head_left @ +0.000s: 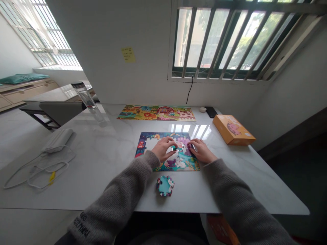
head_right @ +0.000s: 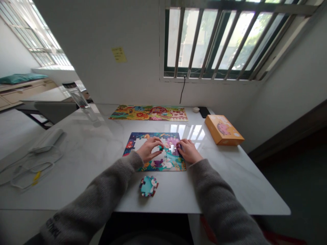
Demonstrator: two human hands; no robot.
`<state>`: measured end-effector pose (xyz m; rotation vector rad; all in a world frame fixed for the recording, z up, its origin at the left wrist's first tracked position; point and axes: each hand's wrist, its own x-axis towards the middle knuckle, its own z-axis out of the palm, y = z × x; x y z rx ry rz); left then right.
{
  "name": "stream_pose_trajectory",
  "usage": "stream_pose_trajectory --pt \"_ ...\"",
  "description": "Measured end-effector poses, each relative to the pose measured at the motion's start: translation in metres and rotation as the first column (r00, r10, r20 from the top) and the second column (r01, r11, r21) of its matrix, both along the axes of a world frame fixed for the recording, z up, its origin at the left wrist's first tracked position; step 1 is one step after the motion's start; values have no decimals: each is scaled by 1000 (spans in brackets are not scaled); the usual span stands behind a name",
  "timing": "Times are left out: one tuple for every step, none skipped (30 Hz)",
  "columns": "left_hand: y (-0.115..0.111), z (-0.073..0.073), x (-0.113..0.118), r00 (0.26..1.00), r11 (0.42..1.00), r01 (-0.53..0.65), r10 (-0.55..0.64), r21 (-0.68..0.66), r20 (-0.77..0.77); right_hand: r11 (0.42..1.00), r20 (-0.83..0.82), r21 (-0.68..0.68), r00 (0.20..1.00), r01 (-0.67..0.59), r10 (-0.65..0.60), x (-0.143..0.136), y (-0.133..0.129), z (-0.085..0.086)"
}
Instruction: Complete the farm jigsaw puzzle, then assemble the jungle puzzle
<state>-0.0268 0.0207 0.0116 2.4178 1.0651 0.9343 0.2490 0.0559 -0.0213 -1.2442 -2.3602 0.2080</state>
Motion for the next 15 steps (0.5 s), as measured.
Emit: stream_pose_trajectory --pt "5 -2 8 1000 1000 -11 11 5 -17 1000 6 0 1000 5 -5 -1 0 0" --pt "10 -4 14 999 1000 -21 21 8 -36 1000 11 0 1000 8 -8 -1 0 0" --pt "15 -7 20 997 999 -38 39 10 -60 1000 15 1 1000 12 -12 -1 -1 0" --pt "19 -11 25 994 998 -60 61 15 -90 1000 19 1 1000 15 -15 -1 -1 0" --pt "22 -15 28 988 997 -80 82 25 -128 1000 25 2 999 20 -20 -1 -1 1" --pt "23 -19 31 981 995 -95 100 37 -167 1000 34 2 999 24 -24 -1 -1 1" --pt "24 -22 32 973 993 -105 113 50 -202 1000 44 3 999 28 -28 -2 -2 1" --pt "24 -25 33 966 992 -111 122 60 -230 1000 55 2 998 31 -32 -2 -2 2" --pt "24 -27 33 960 991 -114 127 66 -248 999 66 2 997 35 -35 -3 -3 2" --pt "23 -29 32 958 991 -117 131 69 -255 999 77 1 996 39 -39 -3 -3 2" --pt "22 -31 32 958 990 -120 134 69 -253 999 86 1 995 44 -44 -4 -3 3" --pt "22 -32 31 960 990 -123 136 71 -243 999 93 1 994 50 -49 -4 -4 3" --pt "22 -34 31 964 990 -124 138 73 -226 998 98 2 994 55 -55 -5 -4 3" --pt "23 -35 30 970 989 -124 137 75 -202 998 102 4 993 60 -60 -5 -4 3" --pt "23 -36 30 976 990 -122 134 77 -172 998 105 5 992 64 -64 -5 -5 4"
